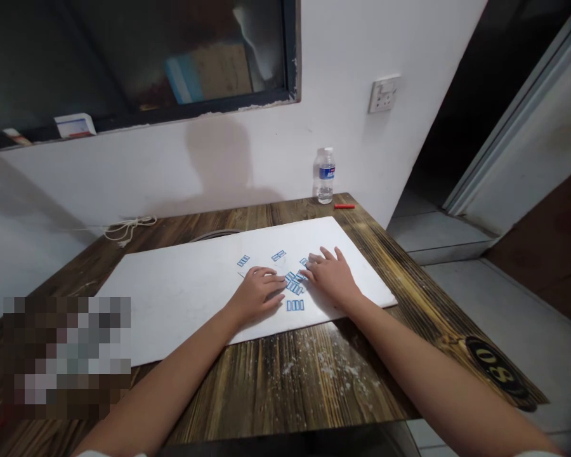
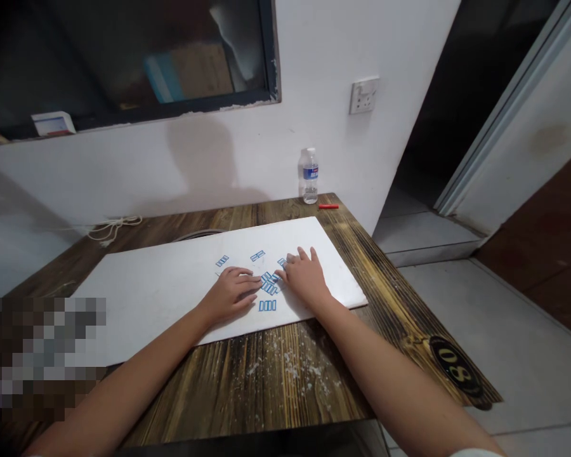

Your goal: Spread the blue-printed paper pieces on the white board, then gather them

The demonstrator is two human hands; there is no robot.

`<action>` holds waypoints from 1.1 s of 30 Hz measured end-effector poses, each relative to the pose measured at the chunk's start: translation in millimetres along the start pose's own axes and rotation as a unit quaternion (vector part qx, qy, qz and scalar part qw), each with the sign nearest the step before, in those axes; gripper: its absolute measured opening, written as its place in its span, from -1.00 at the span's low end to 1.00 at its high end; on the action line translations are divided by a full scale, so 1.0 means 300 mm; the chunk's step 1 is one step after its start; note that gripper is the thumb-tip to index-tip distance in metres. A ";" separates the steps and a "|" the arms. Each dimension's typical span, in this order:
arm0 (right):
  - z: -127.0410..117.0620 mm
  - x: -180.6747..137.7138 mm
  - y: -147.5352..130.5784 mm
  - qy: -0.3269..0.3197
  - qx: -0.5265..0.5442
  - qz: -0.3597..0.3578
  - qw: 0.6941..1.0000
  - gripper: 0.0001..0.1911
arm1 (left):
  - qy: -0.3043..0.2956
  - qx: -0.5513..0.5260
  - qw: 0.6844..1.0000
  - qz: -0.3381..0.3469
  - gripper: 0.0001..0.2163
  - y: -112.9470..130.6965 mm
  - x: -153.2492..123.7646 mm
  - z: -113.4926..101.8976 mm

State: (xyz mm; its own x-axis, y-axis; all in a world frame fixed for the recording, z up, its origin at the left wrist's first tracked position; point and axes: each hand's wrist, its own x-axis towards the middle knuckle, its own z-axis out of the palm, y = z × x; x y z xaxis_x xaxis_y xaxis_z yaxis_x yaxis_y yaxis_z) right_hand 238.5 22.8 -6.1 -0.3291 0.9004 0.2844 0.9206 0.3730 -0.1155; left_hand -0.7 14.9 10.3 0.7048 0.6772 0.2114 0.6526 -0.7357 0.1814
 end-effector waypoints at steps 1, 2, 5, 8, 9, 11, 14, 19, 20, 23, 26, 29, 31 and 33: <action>0.000 0.000 0.002 0.006 -0.001 0.007 1.000 -0.61 | 0.000 -0.002 1.000 0.003 -0.71 0.004 0.000 -0.002; -0.003 0.001 0.004 0.011 0.000 0.010 1.000 -0.61 | 0.002 -0.003 1.000 0.005 -0.71 0.009 0.001 -0.004; -0.021 0.004 0.004 0.018 0.028 -0.013 0.999 -0.65 | 0.019 0.001 1.000 0.000 -0.67 0.021 0.003 -0.006; -0.048 0.007 0.001 0.008 0.077 -0.074 0.994 -0.66 | 0.020 0.001 1.000 -0.006 -0.65 0.021 0.002 -0.005; -0.055 0.008 0.001 0.000 0.088 -0.094 0.992 -0.65 | 0.013 -0.001 1.000 -0.005 -0.65 0.017 0.001 -0.004; -0.062 0.010 0.003 -0.018 0.099 -0.122 0.987 -0.64 | -0.004 -0.008 1.000 0.001 -0.64 0.007 -0.004 -0.002; -0.057 0.011 0.016 -0.035 0.100 -0.138 0.985 -0.65 | -0.021 -0.011 1.000 0.009 -0.60 -0.007 -0.012 -0.002; -0.034 0.011 0.037 -0.043 0.053 -0.116 0.991 -0.70 | -0.042 -0.001 0.999 0.022 -0.58 -0.012 -0.018 -0.013; -0.029 0.010 0.039 -0.048 0.046 -0.110 0.992 -0.69 | -0.047 0.001 0.999 0.026 -0.58 -0.012 -0.018 -0.015; -0.018 0.010 0.044 -0.059 0.039 -0.095 0.993 -0.64 | -0.065 0.009 0.997 0.029 -0.56 -0.014 -0.017 -0.016; -0.008 0.010 0.048 -0.067 0.041 -0.085 0.993 -0.58 | -0.097 0.022 0.995 0.023 -0.49 -0.017 -0.017 -0.010; 0.002 0.008 0.051 -0.070 0.045 -0.070 0.994 -0.53 | -0.136 0.040 0.990 0.013 -0.37 -0.017 -0.019 -0.004; 0.007 0.007 0.052 -0.065 0.048 -0.060 0.995 -0.52 | -0.150 0.050 0.987 0.010 -0.31 -0.016 -0.020 -0.001; 0.010 0.006 0.052 -0.054 0.051 -0.051 0.996 -0.53 | -0.147 0.053 0.988 0.014 -0.29 -0.013 -0.020 -0.002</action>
State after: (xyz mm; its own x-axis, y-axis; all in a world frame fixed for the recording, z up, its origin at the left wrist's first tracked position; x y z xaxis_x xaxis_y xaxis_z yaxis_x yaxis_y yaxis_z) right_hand 251.6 31.0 -10.1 -0.4454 0.8735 0.1966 0.8569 0.4795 -0.1889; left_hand -7.5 13.6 9.0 0.7629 0.6420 -0.0769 0.6465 -0.7593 0.0746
